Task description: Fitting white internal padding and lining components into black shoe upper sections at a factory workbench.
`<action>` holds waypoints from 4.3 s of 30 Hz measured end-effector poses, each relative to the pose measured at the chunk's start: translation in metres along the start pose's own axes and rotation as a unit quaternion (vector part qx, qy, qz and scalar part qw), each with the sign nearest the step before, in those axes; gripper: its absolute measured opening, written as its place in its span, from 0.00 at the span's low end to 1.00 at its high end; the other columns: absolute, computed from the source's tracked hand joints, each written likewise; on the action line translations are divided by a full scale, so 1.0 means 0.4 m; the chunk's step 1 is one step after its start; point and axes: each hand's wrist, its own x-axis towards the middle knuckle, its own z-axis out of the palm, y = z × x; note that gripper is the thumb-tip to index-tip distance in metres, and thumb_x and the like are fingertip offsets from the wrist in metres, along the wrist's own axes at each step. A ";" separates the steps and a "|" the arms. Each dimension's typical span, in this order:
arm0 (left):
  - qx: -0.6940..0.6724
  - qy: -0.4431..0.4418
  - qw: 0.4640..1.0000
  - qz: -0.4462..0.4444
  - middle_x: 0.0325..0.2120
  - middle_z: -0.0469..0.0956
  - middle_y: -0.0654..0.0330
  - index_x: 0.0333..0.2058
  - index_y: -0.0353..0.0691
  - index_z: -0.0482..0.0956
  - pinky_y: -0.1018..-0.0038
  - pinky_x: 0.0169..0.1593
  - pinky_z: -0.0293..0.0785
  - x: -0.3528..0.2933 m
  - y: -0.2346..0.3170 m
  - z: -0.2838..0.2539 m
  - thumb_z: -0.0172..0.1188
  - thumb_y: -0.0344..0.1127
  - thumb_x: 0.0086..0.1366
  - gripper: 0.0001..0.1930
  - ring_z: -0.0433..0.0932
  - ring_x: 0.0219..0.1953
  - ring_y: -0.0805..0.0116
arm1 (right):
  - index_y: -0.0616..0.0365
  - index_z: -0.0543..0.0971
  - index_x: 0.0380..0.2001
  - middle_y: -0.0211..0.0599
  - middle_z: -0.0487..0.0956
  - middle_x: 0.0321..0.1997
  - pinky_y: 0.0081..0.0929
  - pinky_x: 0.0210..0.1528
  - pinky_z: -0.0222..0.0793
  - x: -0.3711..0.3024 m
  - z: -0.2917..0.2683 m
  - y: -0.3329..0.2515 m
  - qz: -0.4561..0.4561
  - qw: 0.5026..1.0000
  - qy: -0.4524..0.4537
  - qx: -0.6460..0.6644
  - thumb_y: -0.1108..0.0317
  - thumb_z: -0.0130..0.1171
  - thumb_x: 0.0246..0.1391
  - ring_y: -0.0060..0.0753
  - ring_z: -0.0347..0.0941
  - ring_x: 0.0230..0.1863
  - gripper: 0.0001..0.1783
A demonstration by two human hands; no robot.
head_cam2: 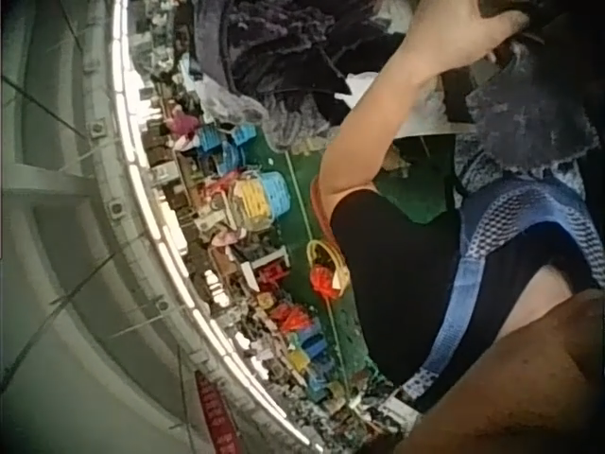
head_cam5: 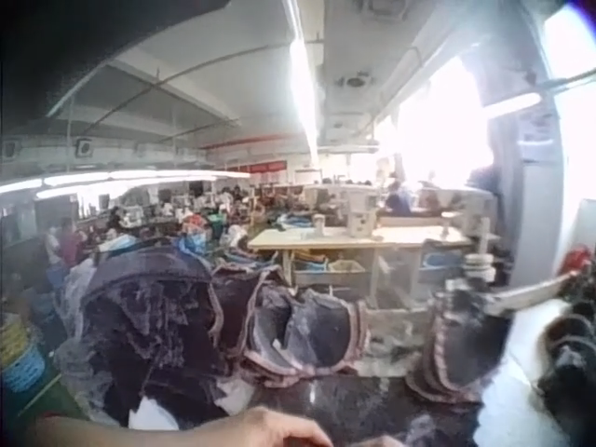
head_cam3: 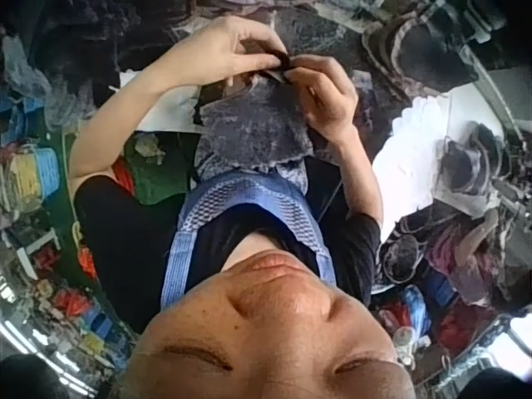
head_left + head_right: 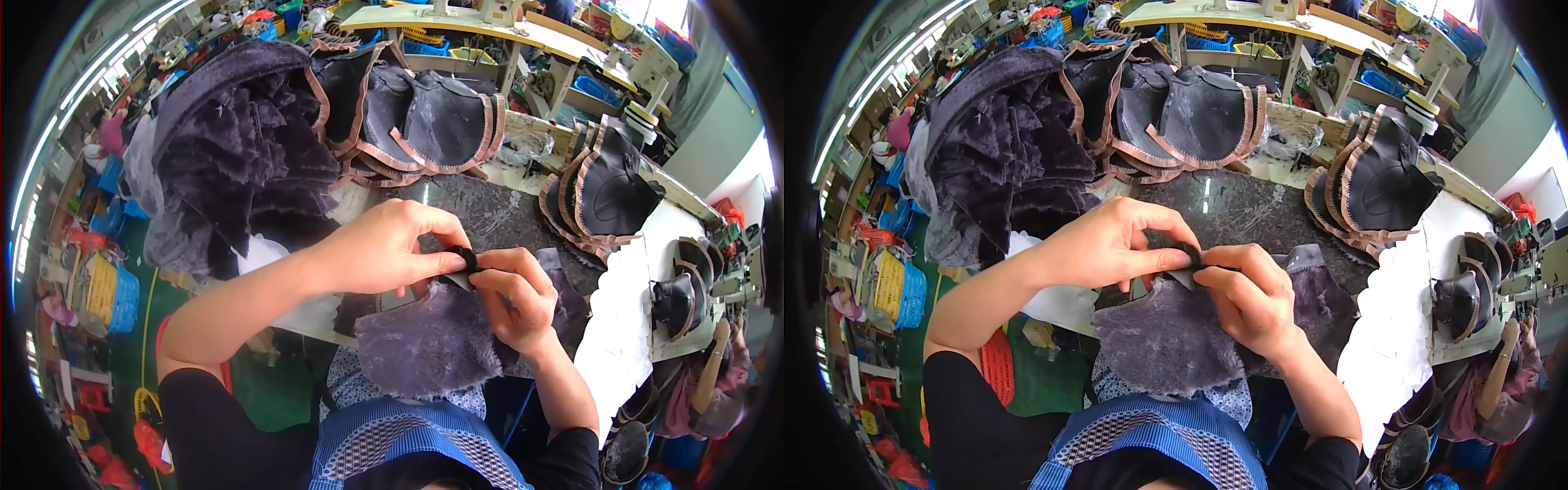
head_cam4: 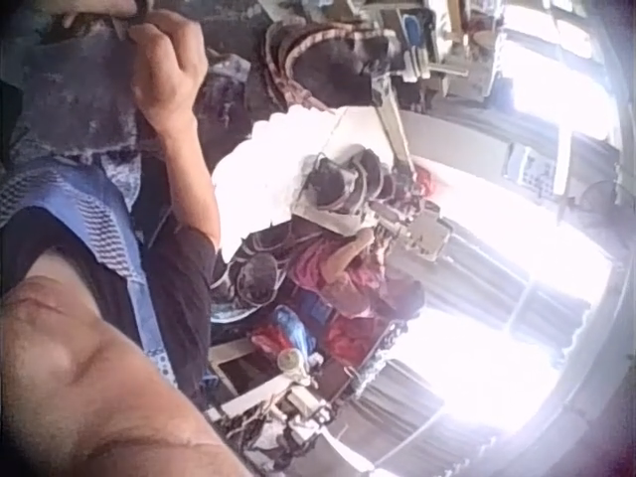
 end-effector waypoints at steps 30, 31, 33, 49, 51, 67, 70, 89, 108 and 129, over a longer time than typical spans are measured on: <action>-0.079 0.133 0.982 0.105 0.32 0.86 0.49 0.42 0.29 0.84 0.70 0.42 0.80 0.018 -0.135 0.039 0.63 0.29 0.66 0.09 0.86 0.35 0.66 | 0.61 0.85 0.40 0.40 0.78 0.44 0.25 0.47 0.73 0.007 0.058 -0.011 0.208 0.969 -0.026 0.131 0.84 0.67 0.47 0.35 0.77 0.43 0.15; -0.076 0.140 0.981 0.107 0.32 0.86 0.49 0.42 0.29 0.84 0.71 0.43 0.81 0.017 -0.134 0.039 0.63 0.29 0.66 0.09 0.86 0.36 0.66 | 0.61 0.85 0.39 0.40 0.78 0.44 0.27 0.47 0.73 0.009 0.059 -0.017 0.196 0.975 -0.031 0.104 0.84 0.67 0.47 0.35 0.77 0.43 0.14; -0.069 0.141 0.981 0.114 0.32 0.87 0.49 0.42 0.29 0.84 0.71 0.43 0.81 0.014 -0.130 0.038 0.63 0.29 0.66 0.09 0.86 0.36 0.66 | 0.60 0.85 0.38 0.39 0.78 0.42 0.30 0.46 0.73 0.006 0.062 -0.017 0.167 0.984 -0.031 0.047 0.84 0.68 0.44 0.37 0.76 0.42 0.15; -0.139 0.055 0.982 0.120 0.36 0.85 0.59 0.45 0.29 0.82 0.79 0.42 0.81 0.026 -0.146 0.008 0.64 0.27 0.69 0.09 0.84 0.36 0.75 | 0.59 0.85 0.39 0.43 0.82 0.43 0.31 0.44 0.78 0.005 0.049 -0.003 0.145 0.987 -0.045 0.045 0.84 0.67 0.44 0.41 0.82 0.42 0.17; -0.106 0.051 0.989 0.086 0.35 0.85 0.59 0.45 0.29 0.82 0.78 0.41 0.81 0.014 -0.121 0.003 0.64 0.27 0.69 0.09 0.84 0.35 0.75 | 0.59 0.85 0.38 0.44 0.82 0.43 0.30 0.44 0.77 0.001 0.053 -0.004 0.156 0.985 -0.041 0.054 0.83 0.68 0.45 0.41 0.82 0.42 0.15; 0.100 0.118 0.967 0.204 0.31 0.85 0.52 0.52 0.33 0.70 0.70 0.39 0.81 0.020 -0.121 0.028 0.64 0.24 0.62 0.21 0.86 0.31 0.63 | 0.63 0.82 0.38 0.28 0.80 0.31 0.20 0.40 0.73 0.013 0.062 0.000 0.337 0.926 0.010 0.173 0.80 0.71 0.53 0.18 0.75 0.34 0.09; 0.113 0.106 0.964 0.218 0.30 0.84 0.56 0.55 0.37 0.62 0.70 0.35 0.79 0.014 -0.115 0.042 0.67 0.25 0.58 0.29 0.85 0.29 0.64 | 0.63 0.83 0.33 0.31 0.80 0.29 0.20 0.37 0.72 0.024 0.060 -0.003 0.308 0.941 0.001 0.138 0.80 0.70 0.53 0.19 0.75 0.31 0.06; 0.398 0.009 0.864 0.309 0.51 0.78 0.48 0.52 0.30 0.77 0.60 0.58 0.74 0.086 -0.226 0.200 0.73 0.51 0.54 0.34 0.78 0.53 0.49 | 0.61 0.77 0.34 0.51 0.81 0.35 0.48 0.41 0.74 -0.157 0.024 0.230 0.275 0.911 -0.298 -0.074 0.62 0.68 0.52 0.59 0.79 0.39 0.15; 0.537 -0.148 0.797 0.233 0.68 0.64 0.42 0.59 0.25 0.71 0.59 0.70 0.66 0.094 -0.263 0.181 0.67 0.28 0.52 0.34 0.67 0.69 0.50 | 0.70 0.82 0.48 0.49 0.78 0.59 0.46 0.71 0.65 -0.278 -0.111 -0.076 0.147 0.888 -0.363 -0.242 0.64 0.65 0.47 0.46 0.71 0.65 0.26; -0.076 0.268 0.960 0.011 0.43 0.83 0.50 0.43 0.32 0.81 0.66 0.51 0.76 -0.234 -0.511 0.185 0.60 0.54 0.71 0.25 0.83 0.45 0.55 | 0.61 0.84 0.29 0.41 0.82 0.30 0.39 0.35 0.74 -0.150 0.155 -0.031 0.301 0.927 -0.146 -0.167 0.59 0.63 0.61 0.45 0.78 0.35 0.15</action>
